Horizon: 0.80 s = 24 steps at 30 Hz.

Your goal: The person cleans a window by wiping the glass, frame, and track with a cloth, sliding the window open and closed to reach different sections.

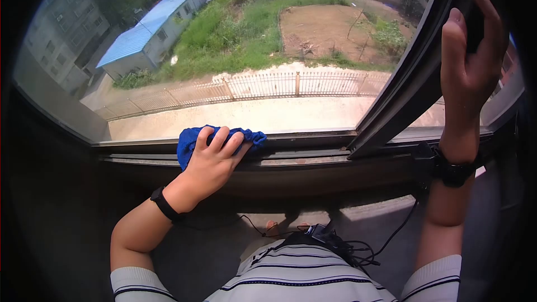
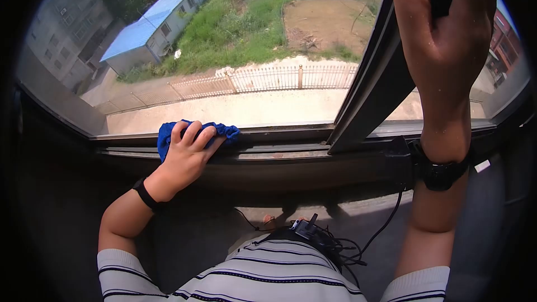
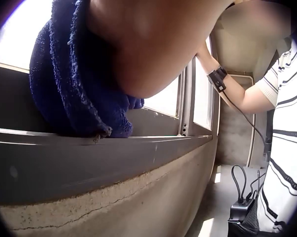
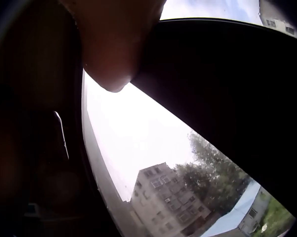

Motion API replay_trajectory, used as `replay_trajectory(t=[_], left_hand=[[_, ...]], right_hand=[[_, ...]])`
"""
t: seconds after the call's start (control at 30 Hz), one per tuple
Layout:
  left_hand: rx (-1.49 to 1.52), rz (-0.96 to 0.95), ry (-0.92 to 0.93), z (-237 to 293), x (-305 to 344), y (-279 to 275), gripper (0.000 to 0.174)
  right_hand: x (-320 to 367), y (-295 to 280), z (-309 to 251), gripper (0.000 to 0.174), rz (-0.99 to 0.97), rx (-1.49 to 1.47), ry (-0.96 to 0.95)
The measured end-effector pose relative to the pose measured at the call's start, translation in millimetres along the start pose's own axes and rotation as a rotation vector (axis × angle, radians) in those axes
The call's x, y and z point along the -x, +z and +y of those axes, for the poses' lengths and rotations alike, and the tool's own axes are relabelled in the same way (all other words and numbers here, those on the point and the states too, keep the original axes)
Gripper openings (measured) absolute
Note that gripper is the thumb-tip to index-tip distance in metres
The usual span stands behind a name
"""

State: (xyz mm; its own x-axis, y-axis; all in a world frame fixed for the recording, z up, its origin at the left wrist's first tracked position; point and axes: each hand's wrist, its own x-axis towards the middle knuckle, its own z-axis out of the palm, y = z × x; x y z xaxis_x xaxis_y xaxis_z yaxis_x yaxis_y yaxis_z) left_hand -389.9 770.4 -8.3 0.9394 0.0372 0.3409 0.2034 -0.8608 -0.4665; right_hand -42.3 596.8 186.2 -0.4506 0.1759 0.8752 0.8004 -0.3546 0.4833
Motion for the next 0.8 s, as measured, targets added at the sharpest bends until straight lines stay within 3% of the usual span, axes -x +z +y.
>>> replay_trajectory(t=[0.1, 0.17, 0.2, 0.23, 0.3, 0.43, 0.53, 0.63, 0.8], left_hand=[[-0.02, 0.008, -0.045, -23, 26, 2, 0.034], [-0.035, -0.011, -0.085, -36, 43, -1, 0.031], [-0.049, -0.029, -0.107, -44, 54, -2, 0.03], [-0.053, -0.05, -0.148, -49, 62, -4, 0.029], [-0.058, -0.067, -0.224, -61, 82, -5, 0.027], [-0.198, -0.111, -0.4, -89, 115, -14, 0.018], [-0.287, 0.055, -0.571, -109, 129, -45, 0.025], [-0.2, 0.277, -0.676, -92, 120, -85, 0.027], [0.444, 0.589, -0.799, -35, 96, -88, 0.027]], right_hand=[[8, -10, 1, 0.046, -0.259, -0.516, 0.404], [19, 3, -3, 0.043, -0.107, -0.482, 0.304], [19, 7, 6, 0.03, -0.003, -0.466, 0.229], [24, 9, 0, 0.028, 0.028, -0.497, 0.331], [25, -2, 2, 0.038, -0.173, -0.262, 0.348], [25, 4, -2, 0.038, -0.067, -0.418, 0.383], [30, 3, 9, 0.039, -0.156, -0.384, 0.385], [28, 4, 4, 0.041, -0.142, -0.418, 0.445], [24, 13, 7, 0.041, -0.097, -0.469, 0.422]])
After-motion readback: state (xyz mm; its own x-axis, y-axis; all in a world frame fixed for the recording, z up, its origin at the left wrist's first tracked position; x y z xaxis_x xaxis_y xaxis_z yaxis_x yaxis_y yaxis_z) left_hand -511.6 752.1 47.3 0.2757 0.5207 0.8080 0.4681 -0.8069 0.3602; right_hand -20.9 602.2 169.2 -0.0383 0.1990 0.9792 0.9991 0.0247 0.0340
